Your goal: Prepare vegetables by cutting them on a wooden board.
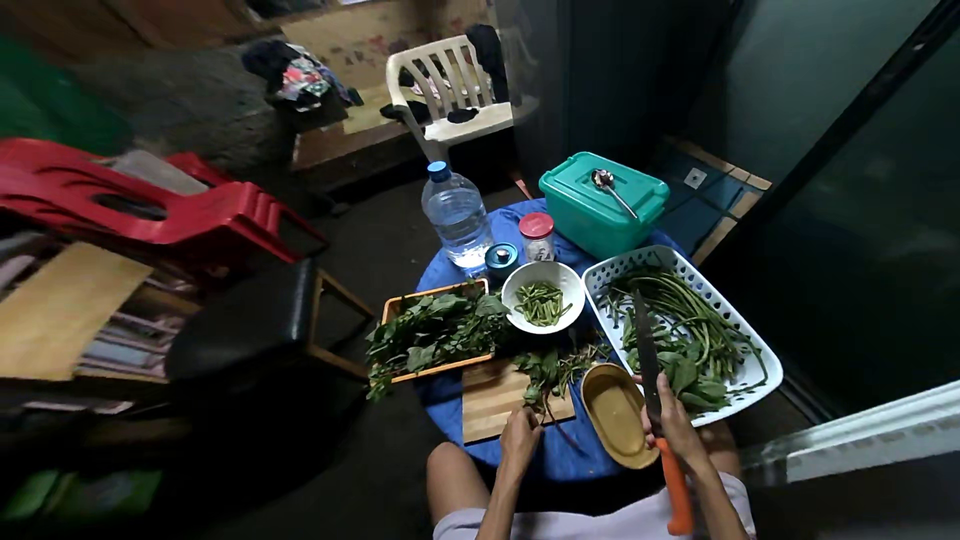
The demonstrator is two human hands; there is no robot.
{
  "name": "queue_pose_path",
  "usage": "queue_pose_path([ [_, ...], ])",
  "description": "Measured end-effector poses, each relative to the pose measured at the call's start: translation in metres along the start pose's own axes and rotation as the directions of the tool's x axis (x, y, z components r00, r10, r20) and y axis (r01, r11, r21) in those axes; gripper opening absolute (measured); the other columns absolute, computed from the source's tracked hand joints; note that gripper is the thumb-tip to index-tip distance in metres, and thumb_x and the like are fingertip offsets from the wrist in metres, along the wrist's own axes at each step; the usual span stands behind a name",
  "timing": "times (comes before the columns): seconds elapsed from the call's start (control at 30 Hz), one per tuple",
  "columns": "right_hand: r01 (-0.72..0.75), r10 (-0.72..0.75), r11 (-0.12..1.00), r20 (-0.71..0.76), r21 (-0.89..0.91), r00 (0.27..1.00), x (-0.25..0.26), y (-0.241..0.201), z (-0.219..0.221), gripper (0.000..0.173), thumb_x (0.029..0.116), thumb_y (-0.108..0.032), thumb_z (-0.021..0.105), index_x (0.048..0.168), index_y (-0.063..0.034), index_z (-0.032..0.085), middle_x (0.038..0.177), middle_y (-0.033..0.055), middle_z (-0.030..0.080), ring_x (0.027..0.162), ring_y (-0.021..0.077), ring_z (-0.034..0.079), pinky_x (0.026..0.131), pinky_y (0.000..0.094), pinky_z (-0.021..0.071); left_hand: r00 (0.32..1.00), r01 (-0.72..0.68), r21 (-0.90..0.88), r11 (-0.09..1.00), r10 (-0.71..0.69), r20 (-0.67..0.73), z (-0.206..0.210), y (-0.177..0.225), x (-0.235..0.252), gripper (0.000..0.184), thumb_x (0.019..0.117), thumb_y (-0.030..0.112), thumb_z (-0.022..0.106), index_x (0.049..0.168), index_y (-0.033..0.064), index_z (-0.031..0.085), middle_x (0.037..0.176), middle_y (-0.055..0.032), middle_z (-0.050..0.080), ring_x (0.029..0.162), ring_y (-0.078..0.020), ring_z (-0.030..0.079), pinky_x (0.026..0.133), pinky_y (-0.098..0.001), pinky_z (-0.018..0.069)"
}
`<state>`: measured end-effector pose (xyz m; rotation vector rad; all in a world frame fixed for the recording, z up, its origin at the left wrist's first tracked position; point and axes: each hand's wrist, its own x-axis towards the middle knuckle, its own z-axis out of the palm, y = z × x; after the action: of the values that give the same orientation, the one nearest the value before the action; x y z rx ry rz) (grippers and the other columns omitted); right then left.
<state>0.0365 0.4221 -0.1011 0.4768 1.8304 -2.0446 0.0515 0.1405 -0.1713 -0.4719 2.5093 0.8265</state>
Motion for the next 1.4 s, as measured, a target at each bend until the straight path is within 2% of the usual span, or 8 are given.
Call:
queue_pose_path([
  [0.1, 0.008, -0.008, 1.000, 0.006, 0.020, 1.000, -0.005, -0.003, 0.002, 0.067, 0.1106, -0.049, 0.009, 0.143, -0.0080, 0.052, 0.054, 0.0015, 0.051, 0.041, 0.0124, 0.051, 0.040, 0.0292, 0.0480, 0.985, -0.139, -0.250, 0.958, 0.107, -0.137, -0.019, 0.005, -0.008, 0.022, 0.0953, 0.017, 0.071, 0.107, -0.0019, 0.073, 0.104, -0.0175, 0.072, 0.099, -0.0298, 0.069, 0.093, -0.0493, 0.0543],
  [0.17, 0.009, -0.009, 1.000, 0.009, 0.030, 1.000, -0.009, -0.004, 0.002, 0.067, 0.1108, -0.047, 0.009, 0.144, -0.0078, 0.052, 0.054, 0.0017, 0.051, 0.040, 0.0126, 0.051, 0.040, 0.0296, 0.0481, 0.970, -0.207, -0.507, 0.837, 0.110, -0.215, -0.041, 0.014, -0.019, 0.020, 0.0966, 0.017, 0.071, 0.106, -0.0003, 0.072, 0.099, -0.0107, 0.071, 0.081, -0.0171, 0.065, 0.075, -0.0358, 0.0547],
  [0.23, 0.019, -0.019, 0.999, 0.013, 0.046, 1.000, -0.012, -0.005, 0.003, 0.068, 0.1107, -0.047, 0.007, 0.142, -0.0068, 0.053, 0.053, 0.0016, 0.050, 0.039, 0.0125, 0.050, 0.039, 0.0293, 0.0477, 0.969, -0.228, -0.720, 0.656, 0.077, -0.236, -0.056, 0.018, -0.029, 0.015, 0.0984, 0.016, 0.068, 0.106, 0.0024, 0.070, 0.092, -0.0030, 0.067, 0.059, -0.0045, 0.051, 0.053, -0.0213, 0.0432],
  [0.3, 0.051, -0.054, 0.996, 0.038, 0.078, 0.998, -0.015, -0.006, 0.007, 0.072, 0.1096, -0.048, 0.004, 0.141, -0.0053, 0.053, 0.052, 0.0010, 0.051, 0.039, 0.0116, 0.050, 0.039, 0.0286, 0.0477, 0.973, -0.226, -0.816, 0.532, 0.081, -0.217, -0.066, 0.021, -0.037, 0.013, 0.0999, 0.014, 0.065, 0.106, 0.0034, 0.069, 0.090, -0.0018, 0.067, 0.056, -0.0027, 0.048, 0.050, -0.0188, 0.0398],
  [0.67, 0.254, -0.318, 0.929, 0.226, 0.271, 0.921, -0.045, -0.018, 0.058, 0.086, 0.1025, -0.065, 0.008, 0.145, -0.0021, 0.047, 0.056, -0.0061, 0.057, 0.042, 0.0065, 0.054, 0.043, 0.0264, 0.0522, 0.968, -0.252, -0.869, 0.426, 0.092, -0.235, -0.053, 0.064, -0.074, 0.009, 0.0981, 0.008, 0.066, 0.102, 0.0010, 0.070, 0.088, -0.0039, 0.070, 0.071, -0.0081, 0.064, 0.063, -0.0234, 0.0539],
  [0.9, 0.170, -0.240, 0.951, 0.267, 0.259, 0.933, -0.054, -0.010, 0.086, 0.077, 0.1053, -0.055, 0.005, 0.151, -0.0014, 0.036, 0.057, -0.0036, 0.055, 0.043, 0.0089, 0.053, 0.043, 0.0275, 0.0514, 0.974, -0.225, -0.930, 0.292, 0.080, -0.211, -0.045, 0.100, -0.085, 0.009, 0.0984, 0.002, 0.064, 0.106, -0.0031, 0.067, 0.090, -0.0094, 0.073, 0.079, -0.0151, 0.071, 0.072, -0.0290, 0.0605],
  [1.1, 0.301, -0.302, 0.952, 0.010, 0.062, 0.953, -0.052, -0.007, 0.089, 0.067, 0.1094, -0.047, 0.012, 0.090, -0.0026, 0.059, 0.056, -0.0030, 0.054, 0.045, 0.0087, 0.054, 0.047, 0.0274, 0.0521, 0.962, -0.268, -0.911, 0.313, 0.128, -0.240, -0.038, 0.113, -0.089, 0.007, 0.0963, 0.002, 0.067, 0.102, -0.0022, 0.069, 0.088, -0.0093, 0.073, 0.076, -0.0142, 0.071, 0.066, -0.0267, 0.0591],
  [1.4, 0.454, -0.552, 0.813, -0.235, -0.365, 0.800, -0.024, -0.011, 0.058, 0.066, 0.1099, -0.046, 0.026, 0.096, 0.0040, 0.066, 0.062, 0.0049, 0.056, 0.053, 0.0165, 0.057, 0.054, 0.0386, 0.0537, 0.934, -0.355, -0.885, 0.302, 0.147, -0.325, -0.011, 0.141, -0.079, 0.007, 0.0951, 0.002, 0.068, 0.099, -0.0027, 0.067, 0.085, -0.0086, 0.071, 0.073, -0.0143, 0.069, 0.066, -0.0283, 0.0596],
])
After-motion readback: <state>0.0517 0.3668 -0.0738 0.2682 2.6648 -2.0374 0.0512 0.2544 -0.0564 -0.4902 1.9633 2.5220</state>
